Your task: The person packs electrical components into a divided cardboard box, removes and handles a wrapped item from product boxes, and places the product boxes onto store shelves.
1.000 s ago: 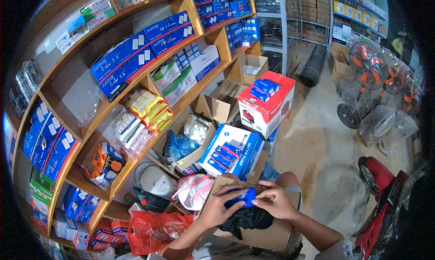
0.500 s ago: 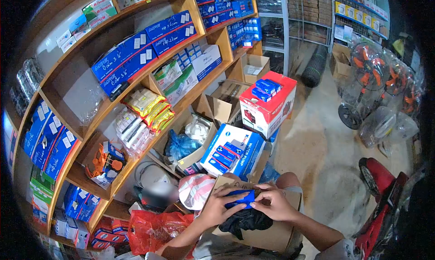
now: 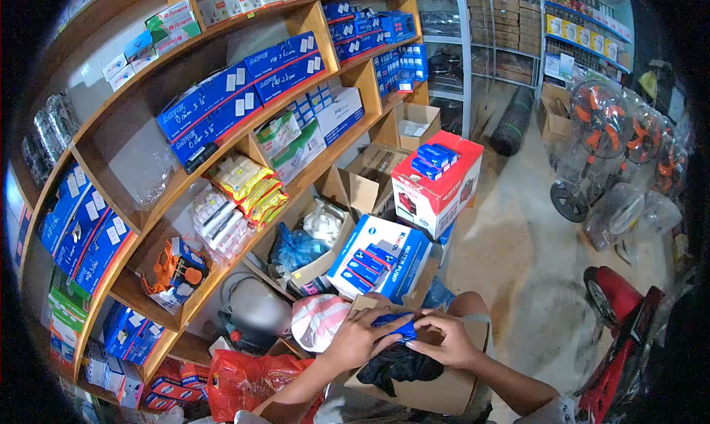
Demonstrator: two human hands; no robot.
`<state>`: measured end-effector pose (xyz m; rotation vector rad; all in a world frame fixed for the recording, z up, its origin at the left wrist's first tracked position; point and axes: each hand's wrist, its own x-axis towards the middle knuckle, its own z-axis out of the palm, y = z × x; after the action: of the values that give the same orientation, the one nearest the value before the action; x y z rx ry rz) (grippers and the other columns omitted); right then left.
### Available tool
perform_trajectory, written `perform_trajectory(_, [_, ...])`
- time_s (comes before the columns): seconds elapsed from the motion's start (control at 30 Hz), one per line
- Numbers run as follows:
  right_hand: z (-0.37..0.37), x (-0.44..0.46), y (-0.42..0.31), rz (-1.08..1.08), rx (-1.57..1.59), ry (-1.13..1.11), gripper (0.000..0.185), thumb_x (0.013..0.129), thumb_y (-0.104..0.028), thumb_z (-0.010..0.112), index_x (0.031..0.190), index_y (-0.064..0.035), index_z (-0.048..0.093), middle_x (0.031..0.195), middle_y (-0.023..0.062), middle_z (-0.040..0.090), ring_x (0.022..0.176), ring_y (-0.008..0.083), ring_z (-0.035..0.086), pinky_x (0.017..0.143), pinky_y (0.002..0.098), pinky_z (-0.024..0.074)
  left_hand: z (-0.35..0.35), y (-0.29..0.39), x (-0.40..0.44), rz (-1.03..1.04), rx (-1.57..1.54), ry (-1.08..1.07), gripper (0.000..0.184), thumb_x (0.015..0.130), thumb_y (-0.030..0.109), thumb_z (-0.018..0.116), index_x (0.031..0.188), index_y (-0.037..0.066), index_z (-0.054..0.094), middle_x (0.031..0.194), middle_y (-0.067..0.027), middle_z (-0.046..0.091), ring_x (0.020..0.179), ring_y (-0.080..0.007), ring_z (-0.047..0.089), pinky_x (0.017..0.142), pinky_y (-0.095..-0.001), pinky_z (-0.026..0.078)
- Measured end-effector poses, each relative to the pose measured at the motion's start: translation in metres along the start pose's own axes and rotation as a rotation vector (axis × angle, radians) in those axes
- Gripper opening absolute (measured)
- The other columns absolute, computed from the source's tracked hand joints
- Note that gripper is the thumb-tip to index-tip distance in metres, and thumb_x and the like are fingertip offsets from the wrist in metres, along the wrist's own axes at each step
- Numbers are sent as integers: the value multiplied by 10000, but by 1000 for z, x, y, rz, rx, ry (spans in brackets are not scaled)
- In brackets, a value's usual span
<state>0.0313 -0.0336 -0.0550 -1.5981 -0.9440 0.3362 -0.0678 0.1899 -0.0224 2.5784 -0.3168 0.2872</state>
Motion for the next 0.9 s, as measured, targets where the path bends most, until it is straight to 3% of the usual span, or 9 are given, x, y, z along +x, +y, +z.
perform_trajectory(0.1, [-3,2,-17,136,-54,19,489,840,-235,858,1215,-8,643,1182,163,690,1111,262,682,965,381,523,2,1,0,-11,9,43,405,960,353,677,1356,267,685,1204,-113,678,1120,-328,653,1002,-452,490])
perform_trajectory(0.2, [-4,3,-5,6,-242,32,571,833,-290,861,1275,-20,621,1187,180,697,1137,316,684,969,413,527,7,3,-4,76,80,63,382,953,354,684,1322,261,711,1216,-94,678,1126,-319,652,994,-440,498])
perform_trajectory(0.4, [-16,14,-10,-28,-289,-148,592,835,-331,850,1307,-52,628,1145,208,709,1082,361,693,931,441,533,7,-2,-8,113,77,39,362,958,361,673,1303,262,724,1260,-76,666,1167,-305,632,1026,-454,470])
perform_trajectory(0.7, [-10,11,2,-31,-259,-81,596,823,-304,865,1301,-22,648,1145,225,713,1061,349,706,923,429,544,2,13,-6,53,278,21,352,985,367,638,1318,281,712,1351,-66,630,1277,-295,565,1088,-498,397])
perform_trajectory(0.9, [-11,11,-5,39,-221,-92,599,826,-297,865,1302,-9,644,1158,233,713,1040,349,717,912,416,557,3,9,-7,50,107,61,338,961,304,680,1292,259,730,1379,-81,628,1263,-332,582,1080,-502,412])
